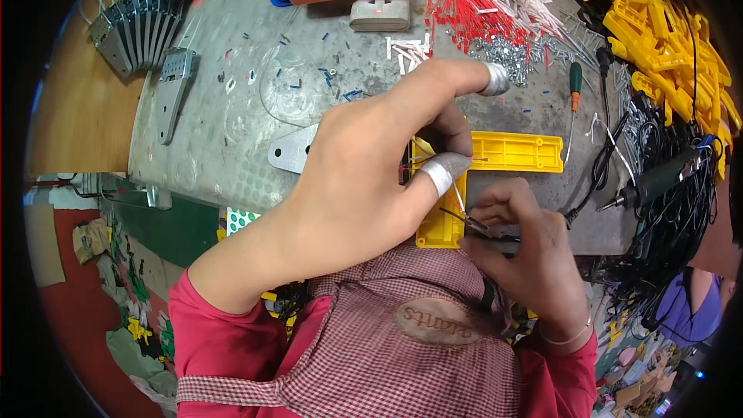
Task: The person assembles heating tools by connecting wires using a soldering iron, fitting the plastic handles onto the metal plates, fastening screws with a power screwdriver, and applying stickers from a sheet.
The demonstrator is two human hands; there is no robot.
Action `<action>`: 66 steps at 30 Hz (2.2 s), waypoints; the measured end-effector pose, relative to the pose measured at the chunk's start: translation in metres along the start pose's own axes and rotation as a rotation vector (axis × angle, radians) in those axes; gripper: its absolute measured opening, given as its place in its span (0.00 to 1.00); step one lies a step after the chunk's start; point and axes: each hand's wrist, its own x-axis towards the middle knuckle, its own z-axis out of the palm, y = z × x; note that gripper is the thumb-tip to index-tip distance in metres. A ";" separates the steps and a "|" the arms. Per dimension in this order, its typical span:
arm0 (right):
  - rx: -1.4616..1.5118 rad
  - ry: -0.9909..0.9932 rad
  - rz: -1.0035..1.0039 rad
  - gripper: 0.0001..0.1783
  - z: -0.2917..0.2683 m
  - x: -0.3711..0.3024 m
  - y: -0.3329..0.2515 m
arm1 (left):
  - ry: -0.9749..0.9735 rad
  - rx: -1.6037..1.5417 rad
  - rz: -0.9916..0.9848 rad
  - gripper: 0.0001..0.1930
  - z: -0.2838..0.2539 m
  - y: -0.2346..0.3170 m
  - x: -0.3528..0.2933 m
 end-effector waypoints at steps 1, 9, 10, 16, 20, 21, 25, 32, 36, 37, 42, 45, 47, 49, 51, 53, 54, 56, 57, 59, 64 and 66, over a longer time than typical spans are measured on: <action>-0.003 -0.029 -0.005 0.16 0.003 0.000 0.001 | -0.002 -0.003 0.014 0.26 0.000 -0.001 0.000; -0.169 0.098 -0.216 0.05 0.005 0.006 0.007 | -0.047 -0.102 -0.066 0.27 0.005 -0.004 0.000; 0.005 0.204 -0.228 0.06 0.006 0.004 0.014 | -0.058 -0.120 -0.085 0.28 0.006 -0.004 0.001; 0.705 0.183 0.074 0.14 0.005 0.012 0.012 | -0.093 -0.120 -0.129 0.28 0.007 -0.001 0.005; 0.754 0.093 0.068 0.11 0.002 0.019 0.010 | -0.092 -0.095 -0.147 0.29 0.006 0.001 0.007; 0.751 0.089 0.065 0.11 0.001 0.020 0.009 | -0.078 -0.112 -0.145 0.29 0.007 0.001 0.007; 0.544 0.161 0.054 0.07 0.001 0.020 0.002 | -0.076 -0.093 -0.130 0.30 0.007 0.000 0.004; 0.370 0.202 -0.072 0.02 0.001 0.027 0.002 | -0.091 -0.113 -0.137 0.33 0.005 -0.004 0.001; 0.434 0.100 0.030 0.02 -0.009 0.031 -0.004 | -0.082 -0.174 -0.092 0.34 0.008 -0.006 0.004; 0.434 0.090 0.028 0.02 -0.011 0.032 -0.007 | -0.097 -0.189 -0.092 0.34 0.006 -0.006 0.002; 0.778 -0.197 0.336 0.07 -0.018 0.047 -0.009 | -0.011 0.023 0.231 0.35 0.006 -0.013 0.000; 0.767 -0.207 0.440 0.07 -0.017 0.042 -0.009 | 0.011 0.001 0.188 0.34 0.003 -0.008 0.000; -0.099 0.316 -0.377 0.08 0.002 0.032 -0.004 | 0.016 -0.138 -0.014 0.33 0.006 -0.004 0.001; -0.347 0.301 -0.525 0.09 -0.003 0.032 -0.004 | 0.011 -0.174 -0.044 0.33 0.004 -0.006 0.004; -0.352 0.278 -0.554 0.07 -0.002 0.034 -0.001 | -0.002 -0.211 -0.072 0.33 0.004 -0.006 0.005; 0.143 0.027 -0.080 0.05 -0.016 0.039 -0.014 | -0.015 -0.063 0.048 0.33 0.003 -0.005 0.002; 0.623 -0.229 0.402 0.04 -0.022 0.042 -0.018 | -0.017 -0.062 0.045 0.33 0.001 -0.005 -0.002; 0.694 -0.274 0.413 0.03 -0.025 0.045 -0.015 | -0.070 0.203 0.314 0.33 -0.002 -0.005 -0.002; 0.548 -0.253 0.395 0.04 -0.024 0.042 -0.019 | -0.068 0.206 0.317 0.33 -0.001 -0.005 -0.001; 0.273 -0.066 0.063 0.05 -0.012 0.033 -0.014 | -0.037 -0.039 0.042 0.35 0.003 -0.005 0.000; -0.289 0.153 -0.542 0.08 -0.012 0.035 -0.002 | -0.120 -0.131 -0.116 0.38 -0.001 0.001 0.007; 0.197 -0.011 -0.093 0.08 -0.016 0.037 -0.004 | -0.151 0.101 0.073 0.38 -0.002 0.000 0.005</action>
